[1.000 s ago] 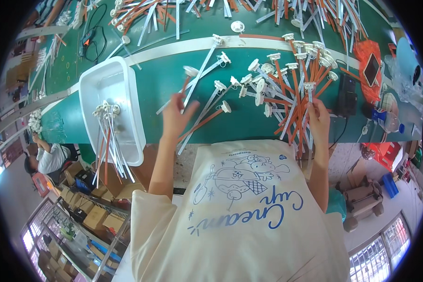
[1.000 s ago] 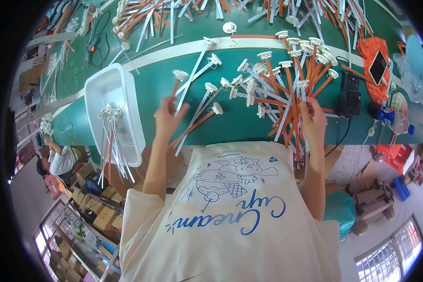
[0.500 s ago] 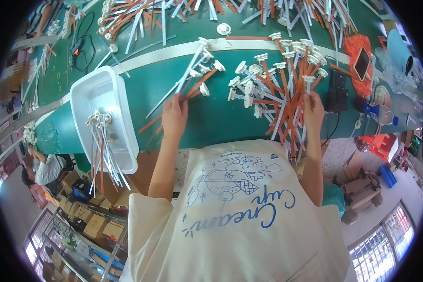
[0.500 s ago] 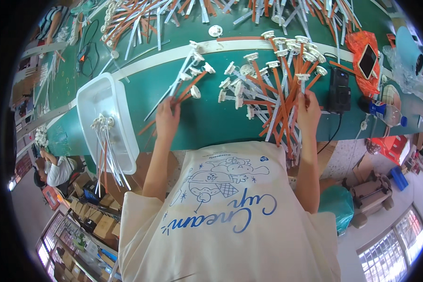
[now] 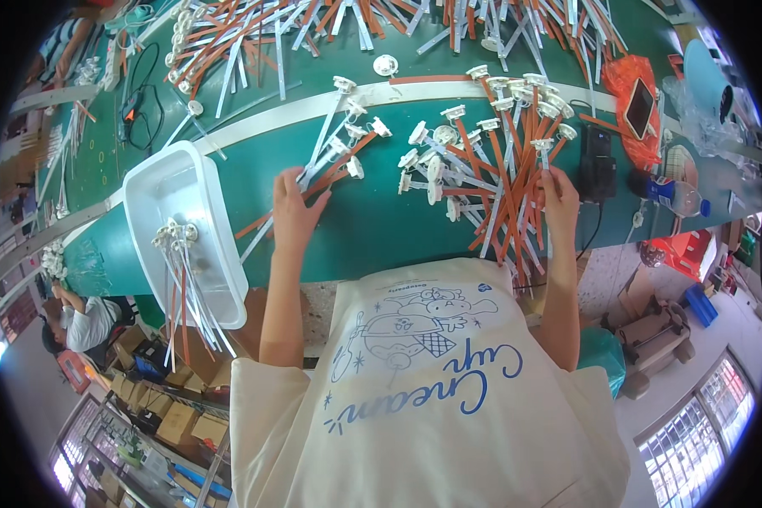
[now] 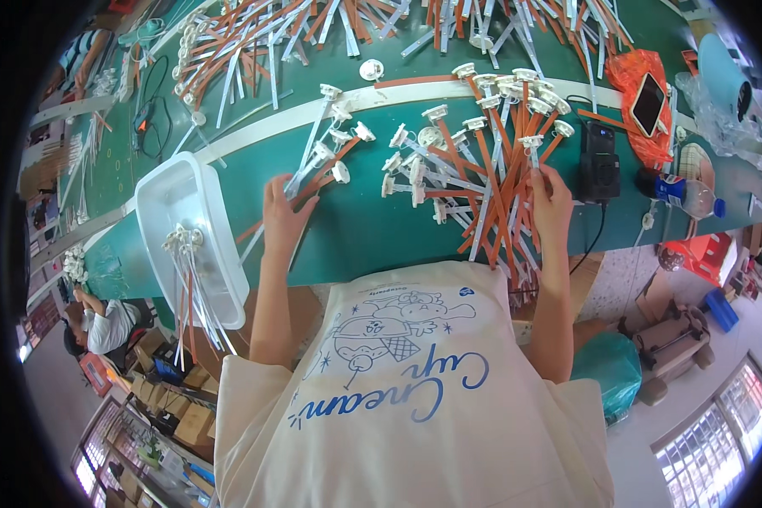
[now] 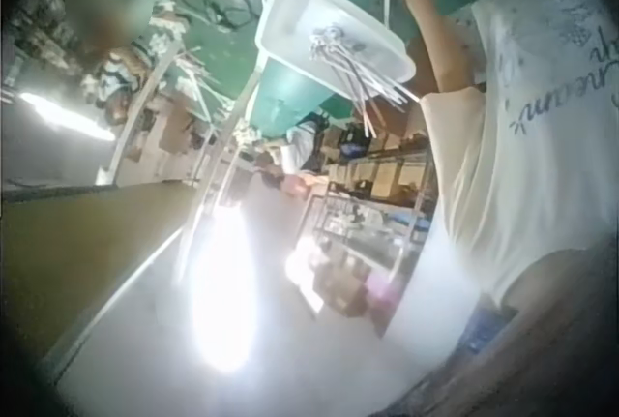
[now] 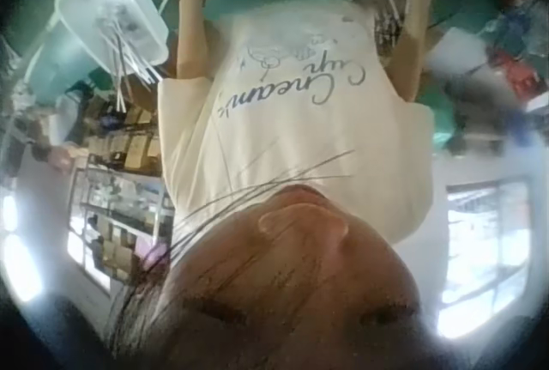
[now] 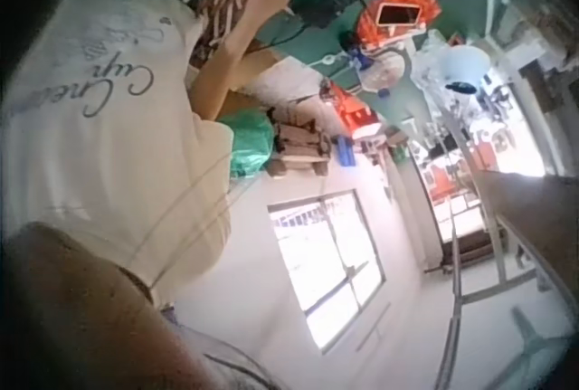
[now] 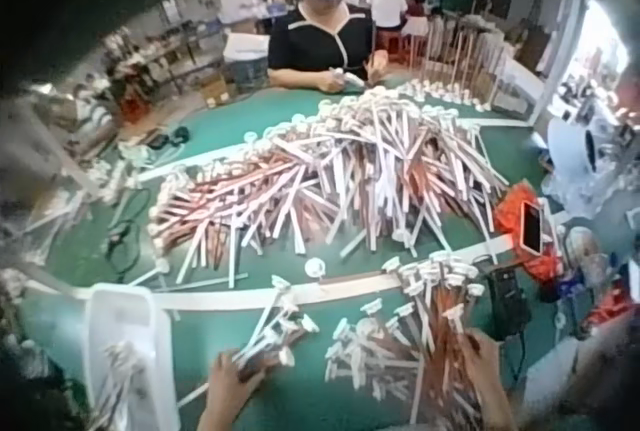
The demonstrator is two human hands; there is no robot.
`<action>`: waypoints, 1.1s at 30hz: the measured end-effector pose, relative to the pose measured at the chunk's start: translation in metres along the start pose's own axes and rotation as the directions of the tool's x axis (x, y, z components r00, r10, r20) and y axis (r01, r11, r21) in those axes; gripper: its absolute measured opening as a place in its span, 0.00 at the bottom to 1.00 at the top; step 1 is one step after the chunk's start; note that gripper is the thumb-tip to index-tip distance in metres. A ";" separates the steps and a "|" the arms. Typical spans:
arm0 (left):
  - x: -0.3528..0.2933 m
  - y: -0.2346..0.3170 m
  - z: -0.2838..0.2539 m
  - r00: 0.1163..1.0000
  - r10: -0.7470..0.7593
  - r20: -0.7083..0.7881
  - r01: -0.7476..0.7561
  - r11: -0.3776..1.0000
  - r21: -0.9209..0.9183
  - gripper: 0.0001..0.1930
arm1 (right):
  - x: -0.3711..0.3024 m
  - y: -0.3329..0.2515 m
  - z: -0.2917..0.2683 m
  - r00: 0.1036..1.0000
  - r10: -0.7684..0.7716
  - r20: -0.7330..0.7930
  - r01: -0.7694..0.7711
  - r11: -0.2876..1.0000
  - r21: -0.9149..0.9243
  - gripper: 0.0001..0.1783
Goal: The person sorts bundles of LED light strips attached to plastic bases on a workbench, immerses them into a water tray, gathers strips from a cardboard box, and connects the LED light strips into the plastic bases by hand.
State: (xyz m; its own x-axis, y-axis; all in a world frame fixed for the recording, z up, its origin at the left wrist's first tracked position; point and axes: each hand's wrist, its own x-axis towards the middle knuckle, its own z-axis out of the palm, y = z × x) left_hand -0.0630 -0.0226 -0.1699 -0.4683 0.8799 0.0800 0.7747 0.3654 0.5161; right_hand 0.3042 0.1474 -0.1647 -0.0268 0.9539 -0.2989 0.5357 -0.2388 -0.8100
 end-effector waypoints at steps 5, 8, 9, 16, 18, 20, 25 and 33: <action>0.000 -0.019 0.012 0.995 -0.016 0.101 0.000 0.988 0.155 0.24 | 0.007 0.008 -0.001 0.998 0.050 0.022 -0.051 0.998 0.034 0.13; -0.011 -0.024 0.024 0.987 0.006 0.159 -0.036 0.981 0.189 0.19 | 0.009 0.022 -0.004 0.993 -0.119 -0.017 0.111 0.960 -0.258 0.12; -0.018 -0.020 0.028 0.971 -0.064 0.231 0.022 0.983 0.182 0.16 | 0.009 0.028 -0.005 0.995 -0.100 -0.024 0.092 0.970 -0.224 0.12; -0.059 0.003 0.024 0.973 -0.036 0.228 -0.045 0.939 0.342 0.11 | 0.002 0.027 -0.011 0.997 -0.016 -0.071 0.011 0.998 -0.064 0.12; -0.065 0.006 0.019 0.938 -0.169 0.302 0.090 0.962 0.258 0.10 | 0.005 0.035 -0.013 0.990 -0.075 -0.120 0.058 0.988 -0.145 0.12; -0.076 0.003 0.017 0.879 -0.288 0.379 0.233 0.955 0.185 0.09 | 0.009 0.044 -0.014 0.976 -0.141 -0.163 0.102 0.969 -0.226 0.13; -0.109 0.007 0.012 0.857 -0.337 0.390 0.492 0.762 -0.421 0.09 | 0.020 0.045 -0.011 0.999 -0.050 0.004 0.049 0.942 -0.332 0.17; -0.145 0.022 -0.001 0.614 -0.461 0.640 0.779 0.482 -0.400 0.15 | 0.020 0.013 -0.011 0.969 -0.005 0.247 0.112 0.900 -0.422 0.20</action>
State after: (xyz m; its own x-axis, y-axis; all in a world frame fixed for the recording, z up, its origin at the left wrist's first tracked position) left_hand 0.0212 -0.1422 -0.1694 -0.3731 0.5663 -0.7349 -0.1611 0.7405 0.6524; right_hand 0.3198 0.1652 -0.1763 -0.2368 0.8807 -0.4103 0.8350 -0.0314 -0.5493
